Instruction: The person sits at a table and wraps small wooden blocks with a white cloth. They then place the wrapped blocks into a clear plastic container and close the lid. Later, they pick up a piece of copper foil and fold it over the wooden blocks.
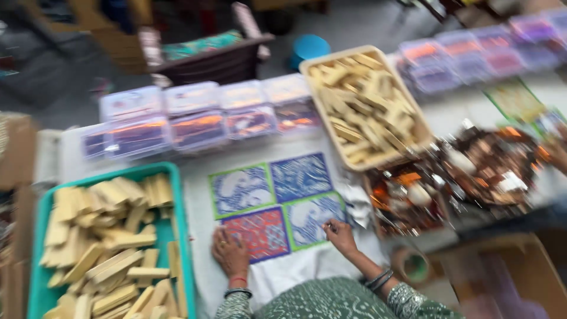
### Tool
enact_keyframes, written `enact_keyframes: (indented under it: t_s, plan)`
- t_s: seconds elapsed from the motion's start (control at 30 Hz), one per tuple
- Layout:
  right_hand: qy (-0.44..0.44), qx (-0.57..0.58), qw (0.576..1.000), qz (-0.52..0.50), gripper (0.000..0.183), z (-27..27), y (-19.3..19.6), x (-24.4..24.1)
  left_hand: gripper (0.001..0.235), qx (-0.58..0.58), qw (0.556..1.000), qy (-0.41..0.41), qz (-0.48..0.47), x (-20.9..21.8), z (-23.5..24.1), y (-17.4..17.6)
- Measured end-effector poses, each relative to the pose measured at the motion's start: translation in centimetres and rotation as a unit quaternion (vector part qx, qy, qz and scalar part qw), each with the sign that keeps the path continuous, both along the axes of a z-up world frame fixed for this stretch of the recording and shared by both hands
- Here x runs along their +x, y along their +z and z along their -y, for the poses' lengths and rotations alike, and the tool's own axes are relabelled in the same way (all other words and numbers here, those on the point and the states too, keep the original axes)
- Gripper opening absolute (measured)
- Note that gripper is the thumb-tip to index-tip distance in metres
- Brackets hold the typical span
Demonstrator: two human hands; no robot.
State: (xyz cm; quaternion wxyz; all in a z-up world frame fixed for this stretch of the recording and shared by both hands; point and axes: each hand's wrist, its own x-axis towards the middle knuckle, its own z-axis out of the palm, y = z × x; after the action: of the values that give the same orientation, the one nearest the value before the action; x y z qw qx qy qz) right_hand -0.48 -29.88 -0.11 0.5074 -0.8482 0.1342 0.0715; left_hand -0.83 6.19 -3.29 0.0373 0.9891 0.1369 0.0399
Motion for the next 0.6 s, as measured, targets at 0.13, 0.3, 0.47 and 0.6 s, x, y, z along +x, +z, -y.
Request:
enact_keyframes:
  t_s: [0.13,0.3,0.47,0.6]
  plan:
    - [-0.078,-0.010,0.997,0.018,0.022,4.3,1.8,-4.6,0.064,0.014,1.000,-0.006,0.011,0.9,3.3,-0.2]
    - [-0.125,-0.046,0.988,0.076,0.019,7.4,3.5,-5.9,0.062,-0.084,0.985,-0.135,0.070,0.4,10.3,-0.5]
    - [-0.193,-0.077,0.966,0.153,0.013,12.5,8.5,-4.3,0.064,-0.060,0.978,-0.198,0.018,-1.3,12.1,-1.2]
    - [-0.265,-0.085,0.944,0.177,0.011,19.1,8.4,-2.0,0.061,-0.064,0.972,-0.226,0.013,-1.3,11.3,-1.0]
